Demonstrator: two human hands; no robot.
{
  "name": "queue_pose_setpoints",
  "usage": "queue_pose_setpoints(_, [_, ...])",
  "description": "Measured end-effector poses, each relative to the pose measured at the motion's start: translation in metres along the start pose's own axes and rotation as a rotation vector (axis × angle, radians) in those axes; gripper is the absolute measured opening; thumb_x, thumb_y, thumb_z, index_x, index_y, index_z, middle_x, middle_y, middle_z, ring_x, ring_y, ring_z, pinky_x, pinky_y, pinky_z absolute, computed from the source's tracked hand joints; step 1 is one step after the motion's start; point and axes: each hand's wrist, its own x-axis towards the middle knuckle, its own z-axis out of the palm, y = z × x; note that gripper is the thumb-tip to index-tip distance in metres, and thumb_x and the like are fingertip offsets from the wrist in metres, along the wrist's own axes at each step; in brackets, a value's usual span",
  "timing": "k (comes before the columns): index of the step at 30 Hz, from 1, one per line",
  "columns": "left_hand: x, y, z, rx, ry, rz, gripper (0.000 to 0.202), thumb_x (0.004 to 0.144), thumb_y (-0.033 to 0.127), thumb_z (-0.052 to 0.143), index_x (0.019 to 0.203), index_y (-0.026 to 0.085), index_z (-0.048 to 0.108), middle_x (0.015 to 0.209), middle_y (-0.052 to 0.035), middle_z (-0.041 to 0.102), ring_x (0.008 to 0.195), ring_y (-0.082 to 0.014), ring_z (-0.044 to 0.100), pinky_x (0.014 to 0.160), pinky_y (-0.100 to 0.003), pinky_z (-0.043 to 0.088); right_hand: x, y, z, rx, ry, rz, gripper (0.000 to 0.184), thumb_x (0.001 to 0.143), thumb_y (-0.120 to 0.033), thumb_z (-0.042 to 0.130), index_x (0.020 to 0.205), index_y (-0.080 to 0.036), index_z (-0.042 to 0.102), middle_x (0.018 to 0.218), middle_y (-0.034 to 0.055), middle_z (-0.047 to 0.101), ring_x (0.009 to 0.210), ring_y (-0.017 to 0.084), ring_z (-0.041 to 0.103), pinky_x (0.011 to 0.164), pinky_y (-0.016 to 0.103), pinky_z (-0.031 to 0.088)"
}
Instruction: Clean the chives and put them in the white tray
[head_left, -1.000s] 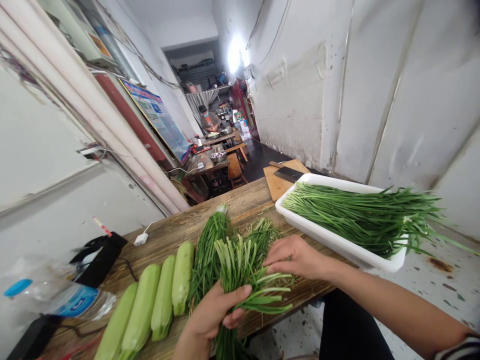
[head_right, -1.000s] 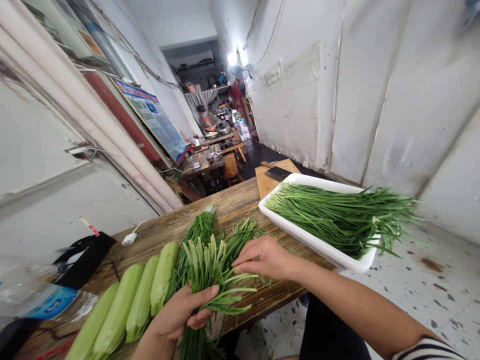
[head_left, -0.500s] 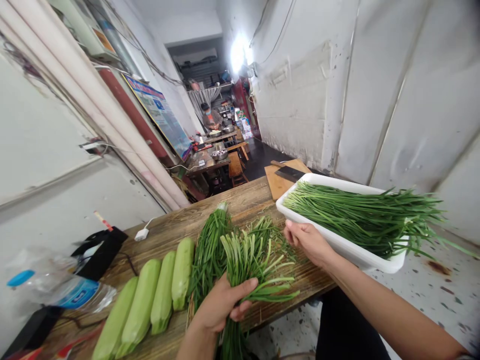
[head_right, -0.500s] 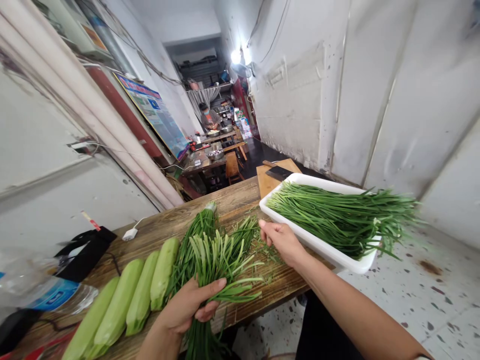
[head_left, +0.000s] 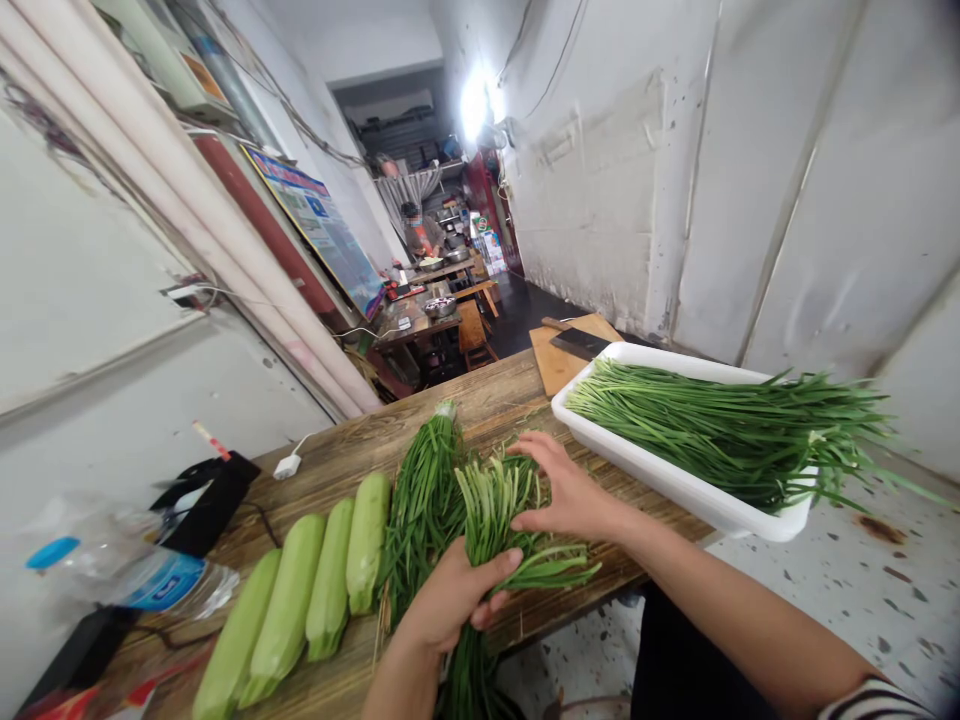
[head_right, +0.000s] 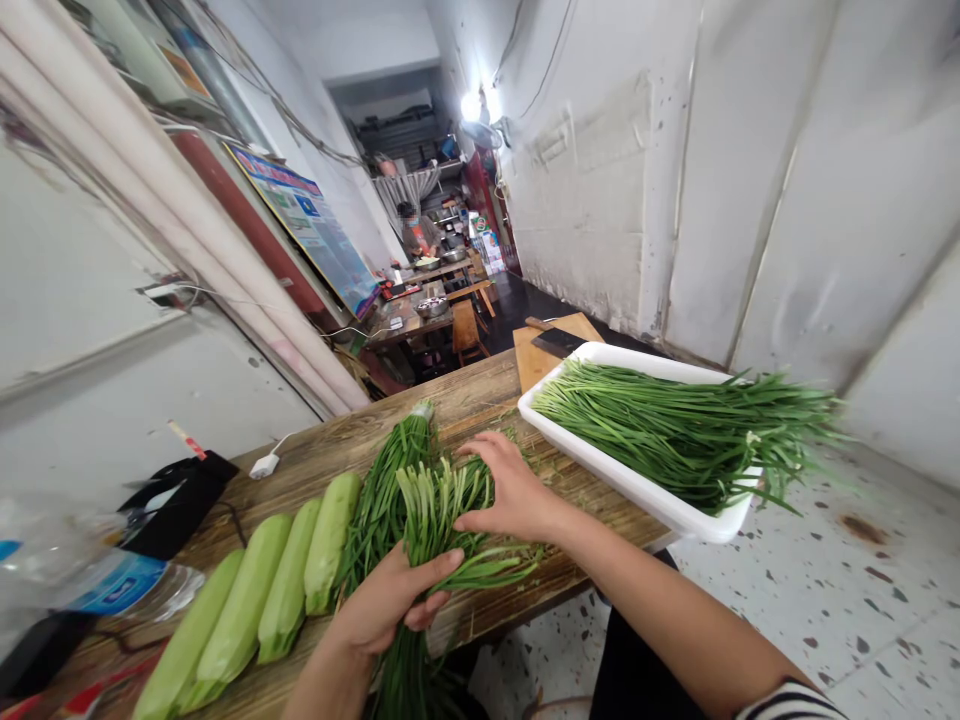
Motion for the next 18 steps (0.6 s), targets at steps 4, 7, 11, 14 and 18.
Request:
queue_pose_setpoints(4, [-0.002, 0.0, 0.0, -0.021, 0.011, -0.019, 0.048, 0.062, 0.053, 0.074, 0.081, 0.019, 0.046, 0.039, 0.0104, 0.045, 0.03, -0.0014, 0.024, 0.033, -0.015, 0.016, 0.001, -0.003, -0.003, 0.075, -0.078, -0.047, 0.013, 0.071, -0.023, 0.073, 0.069, -0.017, 0.062, 0.11, 0.0081, 0.061, 0.106, 0.022, 0.055, 0.096, 0.04, 0.037])
queue_pose_setpoints(7, [-0.003, 0.002, 0.0, -0.024, -0.008, -0.01, 0.047, 0.063, 0.053, 0.074, 0.081, 0.018, 0.048, 0.039, 0.0097, 0.046, 0.03, -0.0013, 0.024, 0.033, -0.014, 0.017, -0.001, -0.006, -0.004, 0.099, -0.061, -0.081, 0.015, 0.074, -0.019, 0.07, 0.063, -0.016, 0.06, 0.109, 0.008, 0.061, 0.105, 0.021, 0.055, 0.096, 0.038, 0.036])
queue_pose_setpoints(11, [-0.002, 0.002, 0.0, -0.083, 0.035, 0.03, 0.046, 0.066, 0.056, 0.07, 0.079, 0.018, 0.049, 0.039, 0.0094, 0.046, 0.03, -0.0014, 0.023, 0.033, -0.015, 0.02, -0.007, -0.008, -0.003, 0.126, -0.031, -0.081, 0.008, 0.069, -0.012, 0.07, 0.068, -0.016, 0.063, 0.109, 0.0074, 0.058, 0.107, 0.021, 0.055, 0.095, 0.035, 0.037])
queue_pose_setpoints(14, [-0.002, 0.0, -0.002, -0.072, 0.133, 0.088, 0.044, 0.069, 0.056, 0.067, 0.082, 0.017, 0.051, 0.039, 0.0095, 0.045, 0.03, -0.0018, 0.024, 0.033, -0.015, 0.02, -0.012, -0.007, -0.004, 0.157, 0.004, -0.056, 0.009, 0.068, -0.013, 0.073, 0.068, -0.016, 0.065, 0.111, 0.0076, 0.058, 0.108, 0.021, 0.055, 0.096, 0.036, 0.037])
queue_pose_setpoints(18, [-0.004, 0.001, -0.001, 0.032, 0.176, 0.09, 0.049, 0.066, 0.056, 0.07, 0.087, 0.015, 0.054, 0.038, 0.0098, 0.043, 0.031, -0.003, 0.027, 0.032, -0.015, 0.018, -0.016, -0.007, -0.013, 0.047, 0.053, -0.108, 0.01, 0.072, -0.022, 0.074, 0.066, -0.019, 0.067, 0.107, 0.0061, 0.061, 0.106, 0.022, 0.055, 0.096, 0.039, 0.037])
